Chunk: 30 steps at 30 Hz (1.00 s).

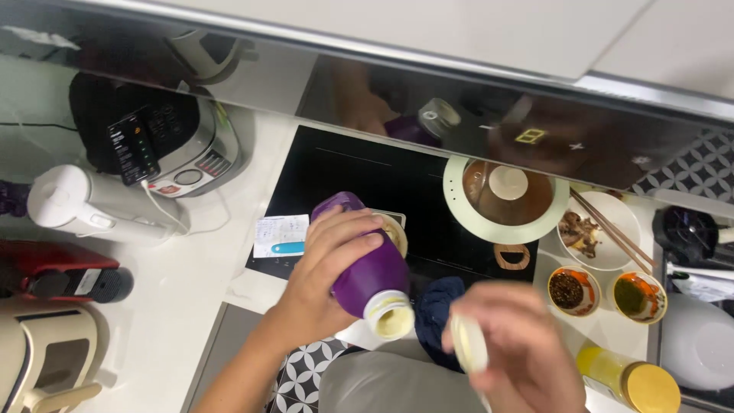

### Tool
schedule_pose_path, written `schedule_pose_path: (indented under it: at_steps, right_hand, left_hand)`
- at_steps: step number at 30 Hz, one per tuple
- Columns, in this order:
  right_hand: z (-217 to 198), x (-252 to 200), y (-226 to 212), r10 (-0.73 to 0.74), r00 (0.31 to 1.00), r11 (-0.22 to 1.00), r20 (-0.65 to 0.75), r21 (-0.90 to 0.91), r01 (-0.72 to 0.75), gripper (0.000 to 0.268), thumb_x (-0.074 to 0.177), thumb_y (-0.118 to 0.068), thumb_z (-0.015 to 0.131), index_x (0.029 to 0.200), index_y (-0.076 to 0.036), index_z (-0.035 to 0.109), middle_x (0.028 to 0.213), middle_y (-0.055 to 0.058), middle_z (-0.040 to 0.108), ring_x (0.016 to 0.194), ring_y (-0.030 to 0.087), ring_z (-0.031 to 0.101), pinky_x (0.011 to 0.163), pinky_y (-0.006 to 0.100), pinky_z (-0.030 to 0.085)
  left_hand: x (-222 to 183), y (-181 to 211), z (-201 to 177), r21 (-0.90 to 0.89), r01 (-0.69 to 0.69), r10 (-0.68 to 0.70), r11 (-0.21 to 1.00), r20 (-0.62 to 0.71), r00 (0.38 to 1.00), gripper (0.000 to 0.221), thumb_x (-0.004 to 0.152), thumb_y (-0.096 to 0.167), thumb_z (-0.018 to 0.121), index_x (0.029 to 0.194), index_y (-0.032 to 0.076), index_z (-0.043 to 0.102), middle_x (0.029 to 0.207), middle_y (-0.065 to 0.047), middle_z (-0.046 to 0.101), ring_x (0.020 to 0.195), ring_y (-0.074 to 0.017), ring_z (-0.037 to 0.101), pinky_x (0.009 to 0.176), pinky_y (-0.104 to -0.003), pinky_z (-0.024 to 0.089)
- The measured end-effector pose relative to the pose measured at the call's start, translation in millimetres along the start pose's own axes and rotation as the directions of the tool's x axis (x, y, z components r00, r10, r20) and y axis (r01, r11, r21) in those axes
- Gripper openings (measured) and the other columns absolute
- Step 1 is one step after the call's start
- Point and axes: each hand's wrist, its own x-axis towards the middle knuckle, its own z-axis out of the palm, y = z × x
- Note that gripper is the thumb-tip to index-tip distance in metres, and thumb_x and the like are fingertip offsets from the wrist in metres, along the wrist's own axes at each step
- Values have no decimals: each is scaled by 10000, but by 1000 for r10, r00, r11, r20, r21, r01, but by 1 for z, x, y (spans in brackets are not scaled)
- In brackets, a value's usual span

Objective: Mixing ingredients in a bowl while using a digital scale and a spatula.

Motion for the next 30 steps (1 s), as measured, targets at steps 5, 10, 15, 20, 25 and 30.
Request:
schedule_pose_path:
  at_steps: [5, 10, 15, 20, 25, 30]
  right_hand:
    - [-28, 42, 10, -52, 998, 970, -40, -240, 41, 438, 890, -84, 746, 1290, 15, 596, 1296, 160, 613, 1103, 235, 679, 968, 338, 580]
    - [-46, 34, 8, 50, 996, 756, 72, -654, 9, 440, 813, -79, 793, 1233, -68, 664, 1260, 92, 671, 1080, 182, 677, 861, 273, 599]
    - [-42, 43, 9, 102, 942, 718, 318, -679, 151, 418, 804, 58, 706, 1192, -88, 654, 1219, 46, 681, 1042, 222, 715, 823, 301, 619]
    - [-26, 35, 26, 284, 920, 641, 268, -767, 26, 411, 810, -3, 724, 1205, -76, 639, 1138, 83, 662, 921, 242, 706, 733, 343, 587]
    - [-4, 29, 51, 265, 925, 482, 271, -868, 116, 382, 833, -129, 741, 1176, -43, 595, 1102, 133, 637, 949, 330, 654, 749, 409, 539]
    - [-4, 5, 120, 351, 936, 464, 20, -872, -155, 337, 911, -150, 711, 1221, -65, 607, 1022, 156, 624, 929, 355, 646, 811, 414, 536]
  left_hand:
    - [-2, 35, 16, 133, 52, -56, 990, 20, 998, 790, 761, 216, 863, 1438, 87, 477, 1408, -130, 550, 1330, -352, 551, 1149, -539, 363]
    - [-23, 52, 32, 133, 213, -228, 968, 108, 968, 812, 707, 199, 827, 1433, 56, 494, 1353, -137, 561, 1248, -346, 555, 1048, -503, 369]
    - [-36, 38, 35, -126, 594, -486, 795, 455, 746, 806, 570, 164, 807, 1333, 98, 555, 1238, -114, 628, 1162, -345, 590, 1016, -419, 419]
    - [-60, 29, 40, -176, 699, -525, 693, 542, 656, 762, 555, 192, 802, 1276, 121, 565, 1171, -98, 656, 1123, -325, 627, 989, -390, 457]
    - [-94, 30, 46, -5, 588, -549, 809, 352, 758, 808, 562, 155, 819, 1315, 95, 533, 1170, -125, 640, 1126, -348, 601, 969, -426, 398]
    - [-107, 15, 29, 0, 600, -594, 800, 142, 792, 850, 551, 79, 809, 1347, 62, 510, 1180, -155, 655, 1111, -353, 603, 968, -462, 421]
